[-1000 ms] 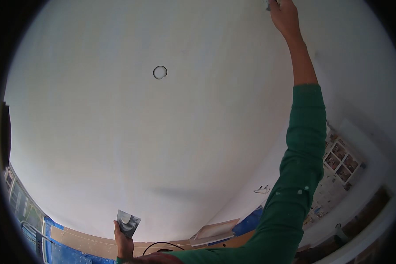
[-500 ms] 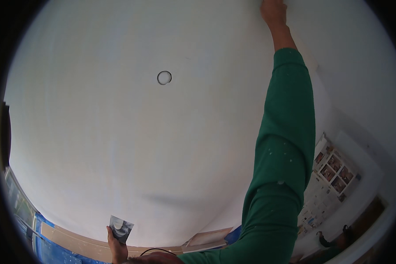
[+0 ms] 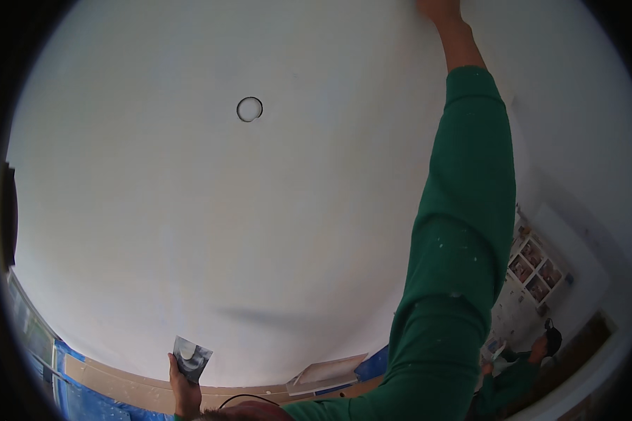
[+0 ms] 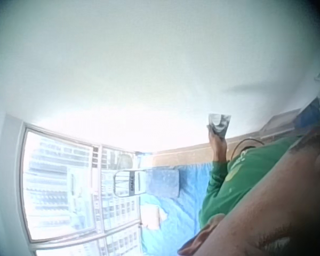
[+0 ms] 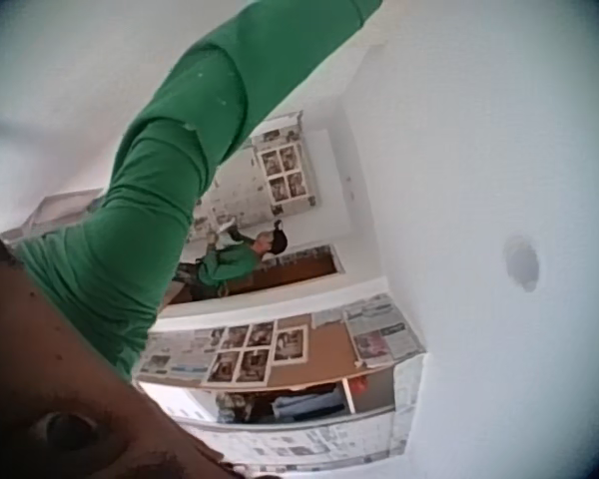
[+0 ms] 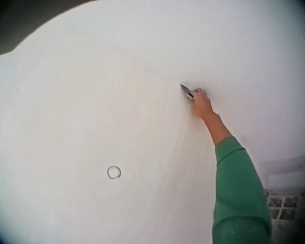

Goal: The person applies plaster to a ceiling using a trowel and a hawk. They repeatedly scoop plaster from the hawk onto the trowel and spread it onto the ceiling surface.

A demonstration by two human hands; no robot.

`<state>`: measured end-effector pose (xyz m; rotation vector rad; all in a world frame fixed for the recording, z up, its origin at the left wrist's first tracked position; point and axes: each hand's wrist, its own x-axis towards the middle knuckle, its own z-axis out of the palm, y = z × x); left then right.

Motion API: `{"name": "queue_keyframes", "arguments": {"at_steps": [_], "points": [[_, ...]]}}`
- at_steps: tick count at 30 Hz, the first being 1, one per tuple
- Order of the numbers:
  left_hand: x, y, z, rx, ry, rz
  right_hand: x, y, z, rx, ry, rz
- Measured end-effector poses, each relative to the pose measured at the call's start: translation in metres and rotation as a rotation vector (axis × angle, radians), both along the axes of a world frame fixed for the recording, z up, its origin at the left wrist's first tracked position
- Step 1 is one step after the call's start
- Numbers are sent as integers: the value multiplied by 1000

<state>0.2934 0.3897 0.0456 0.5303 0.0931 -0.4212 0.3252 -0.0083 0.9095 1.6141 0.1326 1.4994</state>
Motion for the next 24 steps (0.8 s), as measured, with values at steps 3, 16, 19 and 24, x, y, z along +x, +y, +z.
{"name": "queue_keyframes", "arguments": {"at_steps": [3,16,19,24], "points": [[5,0,8,-8,-10,-49,-17,33,-25,73,94,-14],[19,9,28,-40,-59,-180,-46,98,-265,215,202,-35],[19,10,36,-51,-52,-192,-49,104,-316,241,244,26],[20,13,39,-73,-77,-208,-44,119,-382,344,250,-33]]}}
